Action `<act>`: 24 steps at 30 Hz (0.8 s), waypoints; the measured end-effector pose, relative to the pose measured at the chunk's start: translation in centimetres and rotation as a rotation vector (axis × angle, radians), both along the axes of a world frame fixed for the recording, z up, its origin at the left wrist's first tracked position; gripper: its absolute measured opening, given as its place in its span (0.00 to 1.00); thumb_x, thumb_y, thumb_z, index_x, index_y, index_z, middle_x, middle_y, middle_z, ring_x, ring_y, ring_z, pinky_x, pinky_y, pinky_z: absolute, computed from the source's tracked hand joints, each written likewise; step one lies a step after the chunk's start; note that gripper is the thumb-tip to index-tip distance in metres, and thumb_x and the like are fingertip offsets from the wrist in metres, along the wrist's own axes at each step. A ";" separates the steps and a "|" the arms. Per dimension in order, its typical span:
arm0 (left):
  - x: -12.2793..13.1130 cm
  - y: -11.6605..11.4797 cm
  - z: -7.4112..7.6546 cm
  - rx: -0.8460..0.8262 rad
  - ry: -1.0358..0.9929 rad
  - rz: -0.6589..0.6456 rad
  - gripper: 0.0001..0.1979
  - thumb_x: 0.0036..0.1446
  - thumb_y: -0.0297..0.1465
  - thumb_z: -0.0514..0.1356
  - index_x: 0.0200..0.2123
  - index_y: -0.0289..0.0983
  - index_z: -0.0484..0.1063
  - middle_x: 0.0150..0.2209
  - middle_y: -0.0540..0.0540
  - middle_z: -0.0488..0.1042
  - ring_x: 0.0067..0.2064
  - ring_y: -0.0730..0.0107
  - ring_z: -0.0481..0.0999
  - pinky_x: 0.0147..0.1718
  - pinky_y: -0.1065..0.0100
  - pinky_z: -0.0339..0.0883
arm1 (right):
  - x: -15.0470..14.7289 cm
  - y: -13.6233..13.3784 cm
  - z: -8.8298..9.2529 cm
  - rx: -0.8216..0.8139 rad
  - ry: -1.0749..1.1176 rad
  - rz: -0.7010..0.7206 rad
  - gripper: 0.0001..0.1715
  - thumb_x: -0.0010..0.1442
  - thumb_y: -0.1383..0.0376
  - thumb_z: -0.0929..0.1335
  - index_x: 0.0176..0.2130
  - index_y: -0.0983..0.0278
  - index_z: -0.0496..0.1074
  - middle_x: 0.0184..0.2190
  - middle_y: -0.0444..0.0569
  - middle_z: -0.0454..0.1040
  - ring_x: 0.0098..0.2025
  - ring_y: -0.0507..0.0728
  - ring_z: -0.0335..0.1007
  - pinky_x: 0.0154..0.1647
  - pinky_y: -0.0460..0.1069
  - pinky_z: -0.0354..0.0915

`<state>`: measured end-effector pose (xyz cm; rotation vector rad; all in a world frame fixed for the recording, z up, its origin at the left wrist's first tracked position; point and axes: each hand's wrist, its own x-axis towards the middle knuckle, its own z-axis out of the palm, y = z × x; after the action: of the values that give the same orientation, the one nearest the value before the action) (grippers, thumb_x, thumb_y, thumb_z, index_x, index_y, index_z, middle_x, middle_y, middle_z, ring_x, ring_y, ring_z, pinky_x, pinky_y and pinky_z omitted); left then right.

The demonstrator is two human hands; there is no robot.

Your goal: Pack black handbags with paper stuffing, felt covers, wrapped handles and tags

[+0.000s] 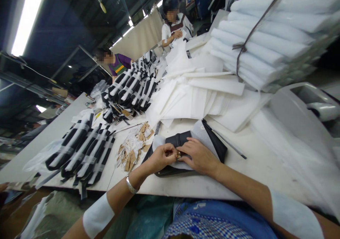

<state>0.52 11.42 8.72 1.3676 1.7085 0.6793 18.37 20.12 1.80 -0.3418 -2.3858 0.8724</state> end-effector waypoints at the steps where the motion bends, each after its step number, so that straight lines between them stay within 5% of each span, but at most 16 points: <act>1: -0.1 0.1 0.0 0.009 0.011 -0.020 0.03 0.48 0.29 0.60 0.25 0.35 0.69 0.25 0.53 0.65 0.29 0.75 0.62 0.29 0.72 0.56 | 0.0 0.0 -0.1 0.002 0.009 -0.002 0.13 0.65 0.65 0.68 0.50 0.61 0.74 0.39 0.48 0.79 0.45 0.58 0.74 0.65 0.63 0.57; 12: -0.6 0.4 -0.4 0.097 0.158 -0.117 0.03 0.46 0.25 0.58 0.23 0.37 0.68 0.25 0.52 0.65 0.30 0.72 0.63 0.30 0.71 0.57 | -0.1 0.2 -1.1 0.001 0.078 0.001 0.15 0.70 0.66 0.63 0.50 0.59 0.76 0.44 0.47 0.81 0.45 0.58 0.77 0.61 0.63 0.65; 19: -0.6 0.4 -1.3 0.139 0.192 -0.009 0.05 0.43 0.25 0.61 0.21 0.37 0.67 0.24 0.53 0.64 0.28 0.72 0.62 0.29 0.69 0.52 | 0.0 0.3 -0.5 -0.046 -0.006 -0.121 0.17 0.69 0.62 0.61 0.45 0.59 0.79 0.46 0.47 0.82 0.51 0.63 0.76 0.59 0.65 0.68; 24: -0.8 0.6 0.1 0.158 0.027 0.119 0.05 0.52 0.29 0.59 0.26 0.36 0.70 0.24 0.54 0.66 0.28 0.74 0.64 0.30 0.71 0.57 | 0.1 0.4 1.5 -0.221 -0.034 -0.148 0.20 0.70 0.57 0.60 0.35 0.58 0.78 0.36 0.46 0.82 0.42 0.60 0.78 0.49 0.57 0.72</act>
<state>-0.24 12.01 8.79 1.3959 1.8002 0.8829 18.47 20.48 3.26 -0.6163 -2.2648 1.0692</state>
